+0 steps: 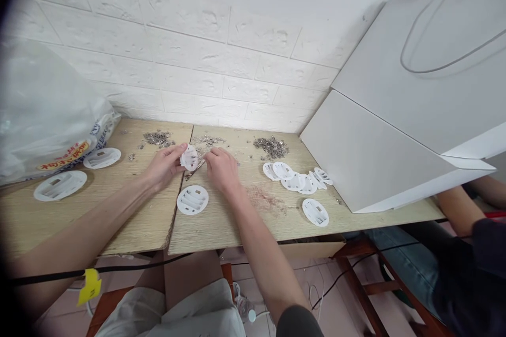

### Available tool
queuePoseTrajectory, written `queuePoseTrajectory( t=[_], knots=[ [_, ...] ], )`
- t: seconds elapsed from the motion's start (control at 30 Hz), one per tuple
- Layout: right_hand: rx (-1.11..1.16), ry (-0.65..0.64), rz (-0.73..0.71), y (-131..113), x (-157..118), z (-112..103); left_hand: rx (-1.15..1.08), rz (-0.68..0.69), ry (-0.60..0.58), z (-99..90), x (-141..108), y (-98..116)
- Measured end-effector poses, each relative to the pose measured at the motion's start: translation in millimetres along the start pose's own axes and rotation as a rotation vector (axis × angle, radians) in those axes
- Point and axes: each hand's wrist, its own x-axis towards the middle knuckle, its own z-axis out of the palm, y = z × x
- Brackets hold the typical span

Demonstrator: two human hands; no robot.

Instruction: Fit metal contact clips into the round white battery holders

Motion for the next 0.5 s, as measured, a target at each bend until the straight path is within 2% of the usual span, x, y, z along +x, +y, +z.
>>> queuePoseTrajectory(
  t=[0.13, 0.2, 0.3, 0.4, 0.5],
  knots=[
    [0.352, 0.042, 0.164, 4.8, 4.2, -3.2, -0.062, 0.047, -0.027, 2.1, 0.6, 3.2],
    [0.566, 0.017, 0.258, 6.0, 6.2, -2.8, -0.082, 0.079, -0.059, 2.9, 1.0, 3.9],
    [0.826, -0.028, 0.305, 5.0, 7.6, -1.3, -0.112, 0.07, -0.095, 3.5, 0.2, 4.4],
    [0.861, 0.007, 0.328, 1.2, 6.8, -1.7, -0.011, 0.092, -0.097, 4.2, -2.4, 3.4],
    [0.659, 0.121, 0.279, -3.6, 4.2, -3.2, 0.182, 0.233, -0.063, 5.0, -5.7, 0.8]
  ],
)
